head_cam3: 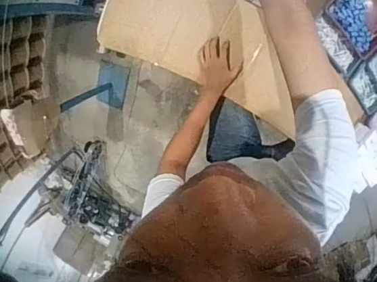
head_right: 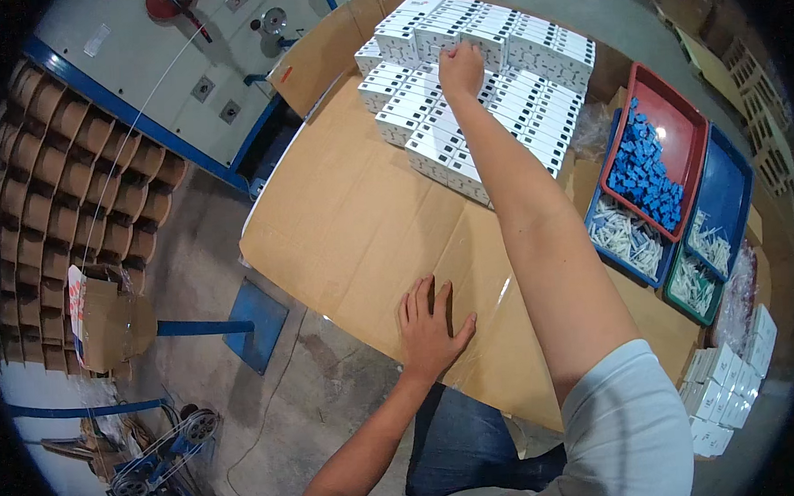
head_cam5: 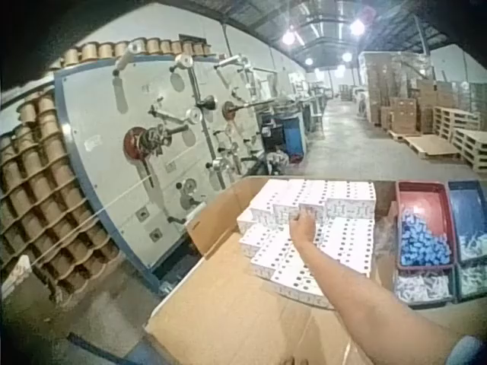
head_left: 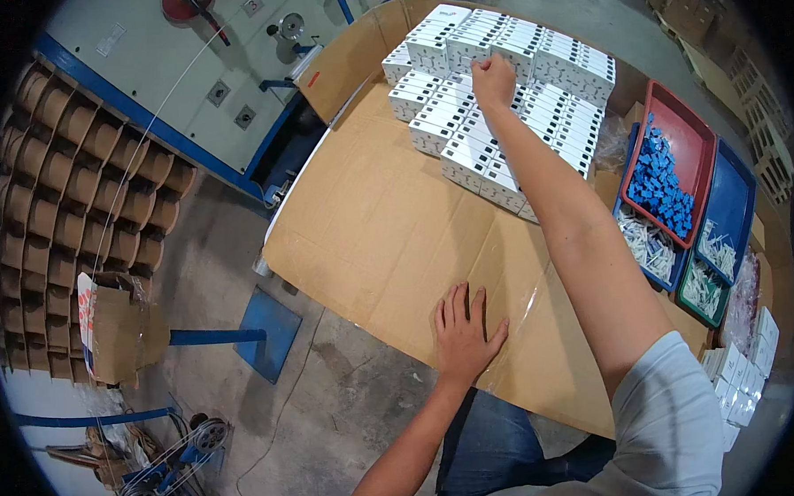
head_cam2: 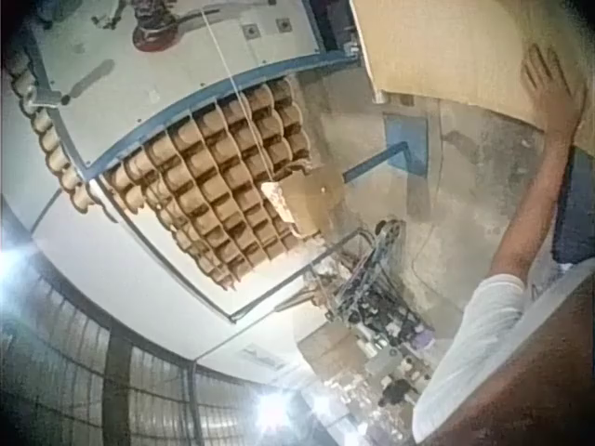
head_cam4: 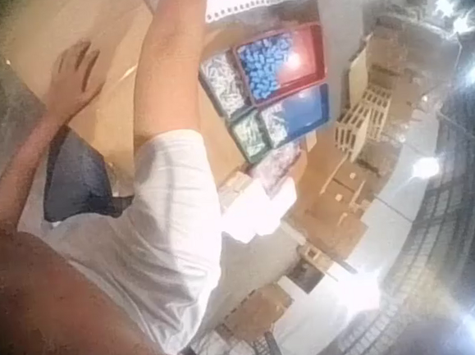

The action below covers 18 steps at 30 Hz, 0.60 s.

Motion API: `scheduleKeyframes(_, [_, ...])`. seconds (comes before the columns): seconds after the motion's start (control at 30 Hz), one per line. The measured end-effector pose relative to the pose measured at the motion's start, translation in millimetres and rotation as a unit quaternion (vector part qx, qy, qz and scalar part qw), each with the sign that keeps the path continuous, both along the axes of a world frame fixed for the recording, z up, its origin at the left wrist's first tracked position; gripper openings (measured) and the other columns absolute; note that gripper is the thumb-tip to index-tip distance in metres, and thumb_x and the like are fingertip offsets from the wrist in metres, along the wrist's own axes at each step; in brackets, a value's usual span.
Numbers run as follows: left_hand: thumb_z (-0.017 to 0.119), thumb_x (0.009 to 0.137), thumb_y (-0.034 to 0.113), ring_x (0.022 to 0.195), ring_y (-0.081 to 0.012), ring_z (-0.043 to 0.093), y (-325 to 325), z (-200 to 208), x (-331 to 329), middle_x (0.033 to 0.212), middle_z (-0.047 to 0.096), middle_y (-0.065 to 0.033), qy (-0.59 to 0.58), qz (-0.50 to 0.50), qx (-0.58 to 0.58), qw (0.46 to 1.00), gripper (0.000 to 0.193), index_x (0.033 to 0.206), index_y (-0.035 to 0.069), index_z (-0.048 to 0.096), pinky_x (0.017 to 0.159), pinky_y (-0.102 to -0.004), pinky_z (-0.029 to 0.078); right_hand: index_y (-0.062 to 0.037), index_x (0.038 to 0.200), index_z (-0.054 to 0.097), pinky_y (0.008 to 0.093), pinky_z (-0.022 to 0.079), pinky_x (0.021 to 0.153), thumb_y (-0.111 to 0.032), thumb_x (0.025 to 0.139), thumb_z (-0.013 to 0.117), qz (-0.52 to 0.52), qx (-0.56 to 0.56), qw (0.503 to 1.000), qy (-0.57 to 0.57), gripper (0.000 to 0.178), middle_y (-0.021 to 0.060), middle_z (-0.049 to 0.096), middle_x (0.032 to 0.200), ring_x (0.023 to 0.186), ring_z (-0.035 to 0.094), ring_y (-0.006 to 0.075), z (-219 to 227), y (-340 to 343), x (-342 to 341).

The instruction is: The person is assembling white plastic enclosures for electronic devices by placing components inside and snapping them shut.

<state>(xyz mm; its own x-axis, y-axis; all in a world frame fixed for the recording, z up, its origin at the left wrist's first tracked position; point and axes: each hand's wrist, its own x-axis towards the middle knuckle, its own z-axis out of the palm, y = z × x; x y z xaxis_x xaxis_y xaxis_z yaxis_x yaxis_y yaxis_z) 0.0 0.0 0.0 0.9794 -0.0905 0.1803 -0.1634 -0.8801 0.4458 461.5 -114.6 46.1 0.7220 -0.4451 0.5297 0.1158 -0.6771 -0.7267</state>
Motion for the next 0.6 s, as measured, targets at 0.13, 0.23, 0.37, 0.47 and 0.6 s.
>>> scheduleKeyframes(0.13, [0.069, 0.09, 0.051, 0.143, -0.0381, 0.04, -3, 2, 4, 0.15, 0.046, -0.0211, -0.016, -0.014, -0.007, 1.0, 0.069, 0.139, 0.005, 0.057, 0.118, -0.0554, 0.03, -0.0042, 0.078, 0.064, 0.0487, 0.052, 0.081, -0.02, 0.083, 0.08, 0.006, 0.025, 0.999, -0.028, 0.024, 0.0157, 0.063, 0.087, 0.091, 0.064, 0.0374, 11, -20, -27])
scheduleKeyframes(0.23, [0.074, 0.087, 0.047, 0.142, -0.0389, 0.041, -14, -5, 4, 0.149, 0.047, -0.0231, -0.022, -0.025, -0.004, 0.999, 0.07, 0.139, 0.002, 0.058, 0.117, -0.0556, 0.032, -0.0032, 0.077, 0.063, 0.0483, 0.05, 0.071, -0.017, 0.086, 0.075, 0.043, 0.121, 0.986, -0.104, 0.02, 0.0172, 0.065, 0.081, 0.078, 0.063, 0.0389, 1, -43, -77])
scheduleKeyframes(0.37, [0.075, 0.087, 0.039, 0.14, -0.0431, 0.042, -1, -2, -3, 0.149, 0.046, -0.0285, -0.049, -0.013, -0.004, 0.999, 0.066, 0.138, 0.0, 0.059, 0.115, -0.0545, 0.034, -0.0027, 0.079, 0.064, 0.033, 0.049, 0.068, -0.003, 0.084, 0.067, 0.207, 0.233, 0.948, -0.068, 0.006, 0.0072, 0.064, 0.075, 0.073, 0.059, 0.0146, 10, -30, -248])
scheduleKeyframes(0.47, [0.075, 0.088, 0.036, 0.14, -0.0439, 0.042, -2, -12, 0, 0.15, 0.047, -0.0279, -0.069, -0.022, 0.019, 0.997, 0.065, 0.139, -0.001, 0.059, 0.116, -0.0537, 0.034, -0.0026, 0.08, 0.059, 0.0375, 0.045, 0.062, -0.015, 0.089, 0.071, 0.245, 0.202, 0.947, 0.05, 0.02, 0.0096, 0.057, 0.07, 0.066, 0.054, 0.0165, 11, -60, -396])
scheduleKeyframes(0.6, [0.074, 0.089, 0.031, 0.141, -0.042, 0.043, -24, 1, -7, 0.15, 0.047, -0.0267, -0.077, -0.042, -0.009, 0.996, 0.061, 0.139, -0.002, 0.059, 0.117, -0.0522, 0.033, -0.0068, 0.092, 0.068, 0.0422, 0.053, 0.07, -0.027, 0.092, 0.071, 0.303, 0.126, 0.905, 0.27, 0.02, 0.0115, 0.073, 0.086, 0.079, 0.071, 0.0288, -6, -147, -563])
